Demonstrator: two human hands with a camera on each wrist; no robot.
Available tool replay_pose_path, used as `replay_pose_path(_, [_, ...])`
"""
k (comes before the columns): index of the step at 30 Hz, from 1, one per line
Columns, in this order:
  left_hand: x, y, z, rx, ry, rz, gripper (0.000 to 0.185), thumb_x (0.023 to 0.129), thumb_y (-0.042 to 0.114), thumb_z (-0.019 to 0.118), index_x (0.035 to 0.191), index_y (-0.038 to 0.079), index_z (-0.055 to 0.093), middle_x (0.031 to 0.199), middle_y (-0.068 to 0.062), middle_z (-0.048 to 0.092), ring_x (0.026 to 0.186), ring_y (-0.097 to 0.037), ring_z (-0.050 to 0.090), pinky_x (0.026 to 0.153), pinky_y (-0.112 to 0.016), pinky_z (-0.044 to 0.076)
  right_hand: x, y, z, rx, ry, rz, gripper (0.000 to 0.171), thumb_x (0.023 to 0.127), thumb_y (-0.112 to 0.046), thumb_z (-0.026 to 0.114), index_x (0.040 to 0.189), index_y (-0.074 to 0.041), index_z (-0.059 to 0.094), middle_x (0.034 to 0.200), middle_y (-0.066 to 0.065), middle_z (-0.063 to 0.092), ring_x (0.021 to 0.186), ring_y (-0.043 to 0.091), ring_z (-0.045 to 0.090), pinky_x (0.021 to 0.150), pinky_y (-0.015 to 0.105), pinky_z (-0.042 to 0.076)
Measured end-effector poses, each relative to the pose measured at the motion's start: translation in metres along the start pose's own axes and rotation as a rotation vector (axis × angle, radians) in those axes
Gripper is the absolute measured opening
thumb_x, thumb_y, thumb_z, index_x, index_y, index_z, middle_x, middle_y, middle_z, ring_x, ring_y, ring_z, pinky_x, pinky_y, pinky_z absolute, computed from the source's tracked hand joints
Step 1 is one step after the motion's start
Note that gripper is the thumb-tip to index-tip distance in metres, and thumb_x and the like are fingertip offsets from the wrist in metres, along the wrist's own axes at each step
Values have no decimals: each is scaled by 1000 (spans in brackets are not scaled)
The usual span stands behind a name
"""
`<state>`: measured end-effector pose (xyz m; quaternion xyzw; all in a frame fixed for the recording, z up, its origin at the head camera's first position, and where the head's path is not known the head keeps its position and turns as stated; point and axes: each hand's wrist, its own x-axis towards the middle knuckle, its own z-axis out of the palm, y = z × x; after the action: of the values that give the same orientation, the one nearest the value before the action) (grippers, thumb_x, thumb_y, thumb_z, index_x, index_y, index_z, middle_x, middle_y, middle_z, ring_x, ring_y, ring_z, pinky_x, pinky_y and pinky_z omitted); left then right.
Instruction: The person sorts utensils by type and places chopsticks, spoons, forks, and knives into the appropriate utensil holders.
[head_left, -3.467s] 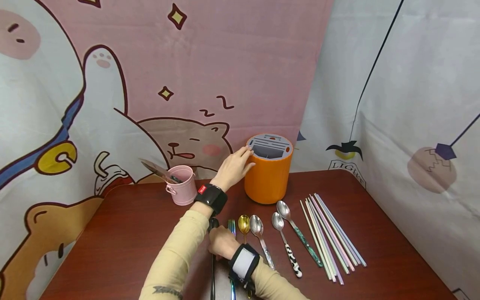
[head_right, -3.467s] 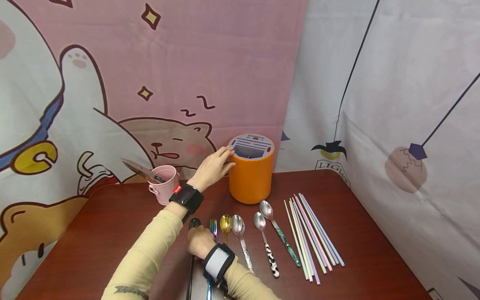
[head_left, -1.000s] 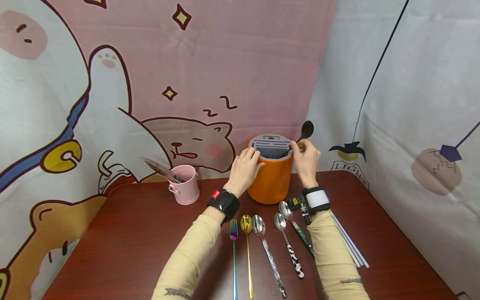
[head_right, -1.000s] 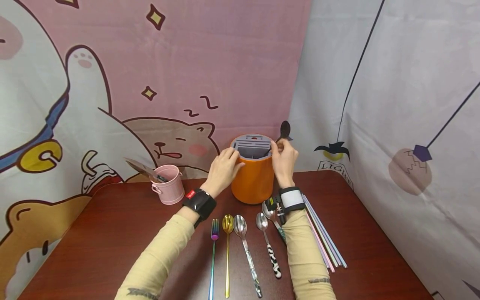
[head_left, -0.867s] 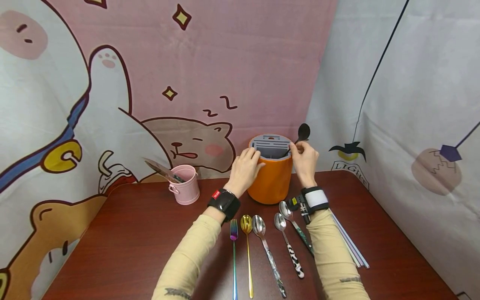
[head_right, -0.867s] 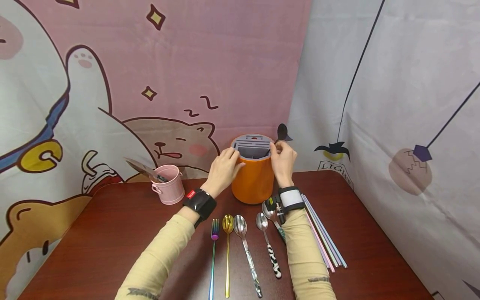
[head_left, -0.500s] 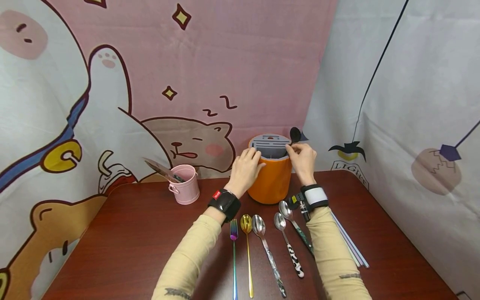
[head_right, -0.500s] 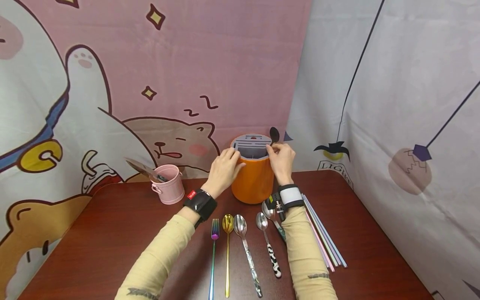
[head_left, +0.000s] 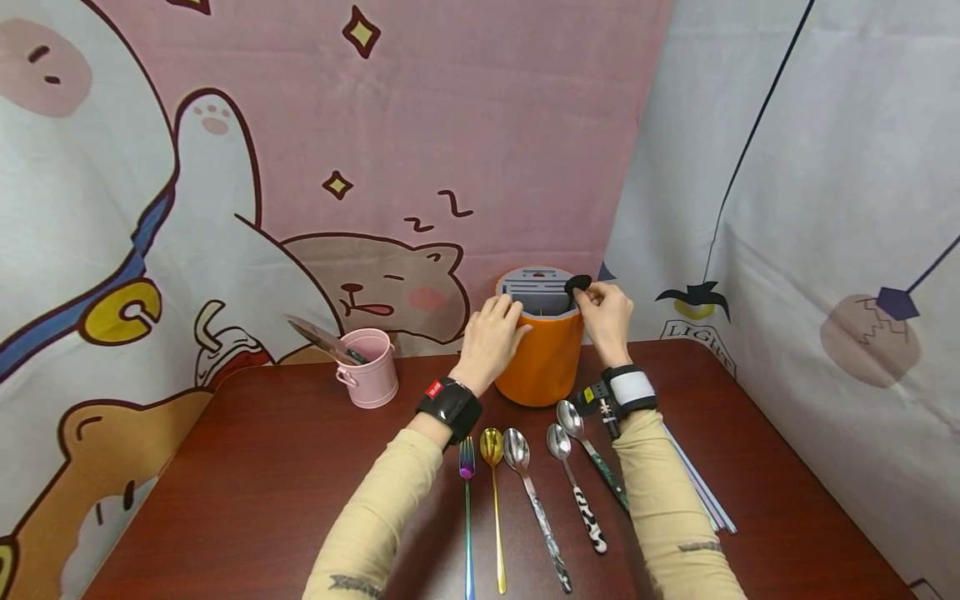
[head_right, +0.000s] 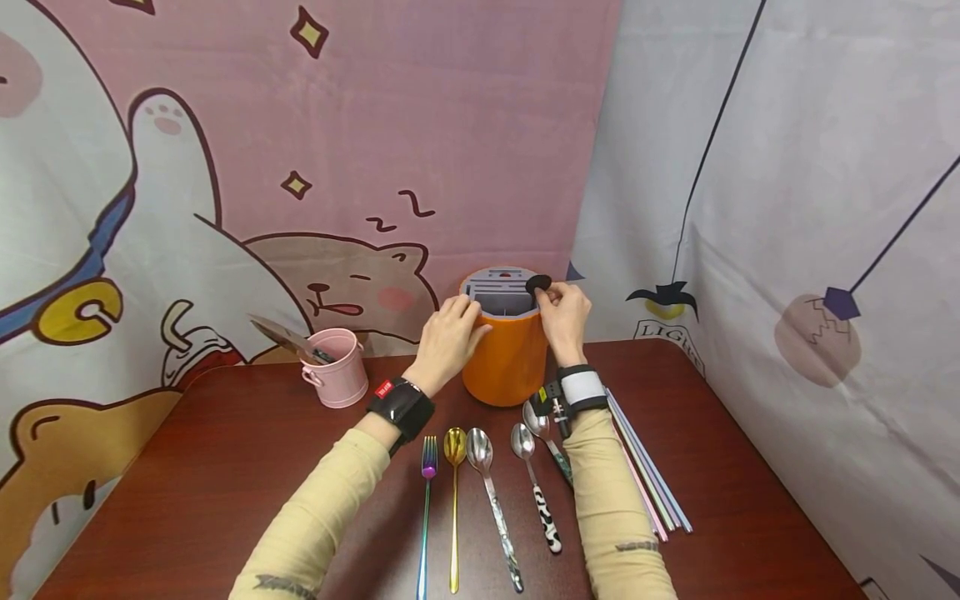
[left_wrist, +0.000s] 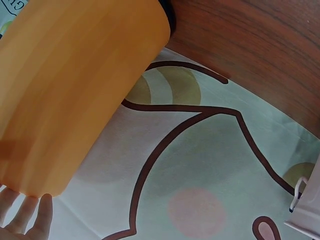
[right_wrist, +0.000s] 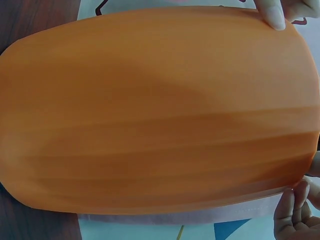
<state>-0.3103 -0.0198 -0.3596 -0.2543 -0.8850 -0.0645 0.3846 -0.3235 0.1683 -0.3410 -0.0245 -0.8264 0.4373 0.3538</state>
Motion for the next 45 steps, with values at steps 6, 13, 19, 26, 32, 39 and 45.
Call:
replay_pose_path(6, [0, 2, 1, 17, 11, -1, 30, 92, 40, 59, 104, 12, 58, 104, -4, 57, 101, -21, 56, 65, -31, 49, -3, 1, -4, 15, -11, 11, 23, 87, -17, 67, 98, 3, 71, 86, 17, 62, 78, 26, 55, 68, 26, 38])
replay_pose_path(13, [2, -2, 1, -34, -25, -17, 34, 91, 42, 59, 103, 11, 56, 102, -5, 54, 101, -22, 55, 70, -33, 49, -14, 0, -15, 14, -15, -2, 24, 87, -15, 68, 104, 1, 68, 88, 16, 62, 76, 24, 60, 62, 13, 37])
replay_pose_path(19, [3, -13, 2, -186, -111, -87, 46, 89, 44, 61, 117, 8, 55, 120, -7, 54, 115, -22, 53, 89, -40, 49, -39, -8, -28, -51, -102, -69, 21, 86, -12, 68, 100, 4, 64, 88, 18, 65, 75, 28, 64, 64, 20, 44])
replay_pose_path(26, [1, -17, 4, -231, -95, -61, 43, 89, 40, 63, 115, 8, 55, 115, -6, 54, 107, -22, 57, 84, -42, 51, -84, -26, -28, -207, -312, -127, 13, 85, -15, 69, 89, -3, 64, 79, 11, 66, 65, 20, 60, 58, 29, 47])
replay_pose_path(32, [1, -16, 5, -198, -93, -56, 43, 90, 42, 61, 115, 7, 55, 113, -7, 54, 106, -22, 56, 80, -41, 52, -129, -49, -12, -297, -461, -182, 11, 83, -19, 71, 79, -12, 65, 72, 0, 64, 60, 12, 58, 51, 26, 45])
replay_pose_path(39, [0, -18, 6, -175, -98, -57, 44, 90, 43, 60, 116, 8, 55, 118, -8, 54, 111, -23, 54, 82, -41, 52, -184, -59, 16, -326, -641, -239, 22, 81, -19, 72, 63, -14, 59, 57, -7, 49, 48, 6, 45, 42, 21, 34])
replay_pose_path(45, [0, -17, 6, -171, -95, -44, 44, 90, 43, 60, 116, 8, 55, 117, -9, 54, 109, -24, 55, 79, -41, 52, -219, -57, 36, -476, -811, -248, 35, 79, -29, 74, 53, -12, 58, 50, -3, 48, 45, 11, 47, 38, 30, 37])
